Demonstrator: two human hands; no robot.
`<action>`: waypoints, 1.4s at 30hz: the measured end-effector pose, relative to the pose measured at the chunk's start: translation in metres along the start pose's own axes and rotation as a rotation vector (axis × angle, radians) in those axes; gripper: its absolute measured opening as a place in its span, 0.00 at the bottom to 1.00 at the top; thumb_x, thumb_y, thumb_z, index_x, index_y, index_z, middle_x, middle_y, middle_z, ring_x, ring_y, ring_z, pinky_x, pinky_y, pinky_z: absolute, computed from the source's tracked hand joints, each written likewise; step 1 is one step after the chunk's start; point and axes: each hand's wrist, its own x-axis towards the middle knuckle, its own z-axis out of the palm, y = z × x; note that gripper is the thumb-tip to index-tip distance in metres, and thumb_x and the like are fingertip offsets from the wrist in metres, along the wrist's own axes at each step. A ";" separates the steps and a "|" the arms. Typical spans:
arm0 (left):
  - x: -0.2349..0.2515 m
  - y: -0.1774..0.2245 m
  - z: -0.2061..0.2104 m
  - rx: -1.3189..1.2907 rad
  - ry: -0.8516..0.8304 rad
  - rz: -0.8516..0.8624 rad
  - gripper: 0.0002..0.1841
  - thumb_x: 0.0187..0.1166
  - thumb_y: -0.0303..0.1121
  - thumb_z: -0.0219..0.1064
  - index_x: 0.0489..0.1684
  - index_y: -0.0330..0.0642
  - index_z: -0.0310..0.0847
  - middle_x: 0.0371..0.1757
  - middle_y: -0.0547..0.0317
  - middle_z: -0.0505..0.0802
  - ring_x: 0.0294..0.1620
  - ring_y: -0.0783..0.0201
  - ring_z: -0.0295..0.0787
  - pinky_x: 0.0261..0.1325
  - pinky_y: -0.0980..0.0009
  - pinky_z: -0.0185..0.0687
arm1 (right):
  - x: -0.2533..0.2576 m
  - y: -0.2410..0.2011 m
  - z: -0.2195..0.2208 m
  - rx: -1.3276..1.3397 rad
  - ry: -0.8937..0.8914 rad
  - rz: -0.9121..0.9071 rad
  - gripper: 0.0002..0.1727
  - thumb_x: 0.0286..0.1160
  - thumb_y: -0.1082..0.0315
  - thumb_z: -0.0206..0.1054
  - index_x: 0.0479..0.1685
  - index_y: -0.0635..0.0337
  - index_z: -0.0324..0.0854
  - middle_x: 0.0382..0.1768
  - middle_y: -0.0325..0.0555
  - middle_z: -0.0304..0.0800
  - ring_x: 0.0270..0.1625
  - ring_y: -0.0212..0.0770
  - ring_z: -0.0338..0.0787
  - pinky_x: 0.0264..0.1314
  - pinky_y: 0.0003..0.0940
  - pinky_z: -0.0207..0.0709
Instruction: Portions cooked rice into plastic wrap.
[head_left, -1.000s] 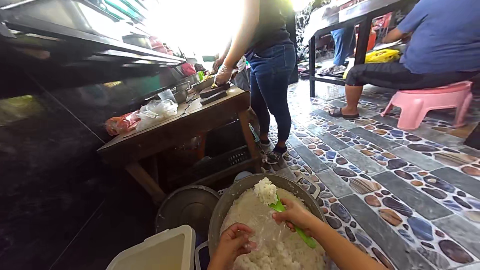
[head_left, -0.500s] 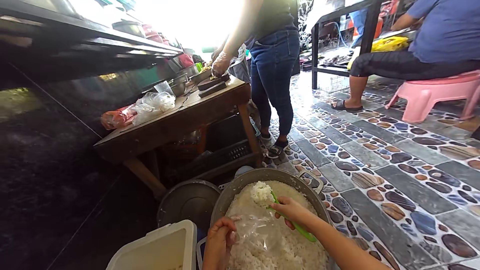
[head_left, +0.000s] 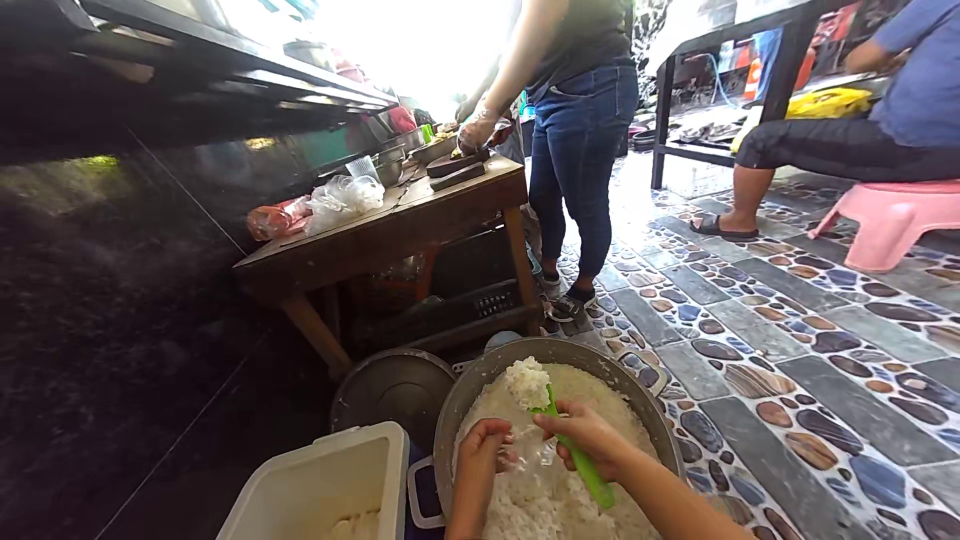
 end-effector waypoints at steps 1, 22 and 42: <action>0.001 -0.001 0.007 -0.004 -0.032 0.014 0.13 0.88 0.27 0.53 0.59 0.36 0.81 0.50 0.49 0.92 0.40 0.59 0.92 0.41 0.63 0.90 | 0.002 0.003 0.002 0.017 -0.004 0.011 0.34 0.69 0.51 0.80 0.71 0.53 0.72 0.39 0.45 0.86 0.23 0.36 0.81 0.25 0.33 0.80; 0.011 -0.001 -0.006 0.012 0.320 0.151 0.13 0.68 0.16 0.62 0.50 0.32 0.80 0.47 0.47 0.86 0.29 0.63 0.83 0.28 0.70 0.80 | 0.009 -0.005 -0.011 -0.106 0.083 0.001 0.23 0.87 0.57 0.63 0.76 0.53 0.68 0.38 0.44 0.86 0.21 0.34 0.80 0.23 0.29 0.76; 0.015 0.010 0.045 -0.399 -0.240 -0.075 0.45 0.75 0.80 0.23 0.94 0.78 0.14 0.91 0.35 0.61 0.46 0.42 0.95 0.42 0.51 0.93 | -0.051 -0.047 -0.049 -0.826 -0.017 0.056 0.17 0.83 0.62 0.64 0.67 0.53 0.80 0.33 0.42 0.91 0.21 0.34 0.82 0.25 0.31 0.77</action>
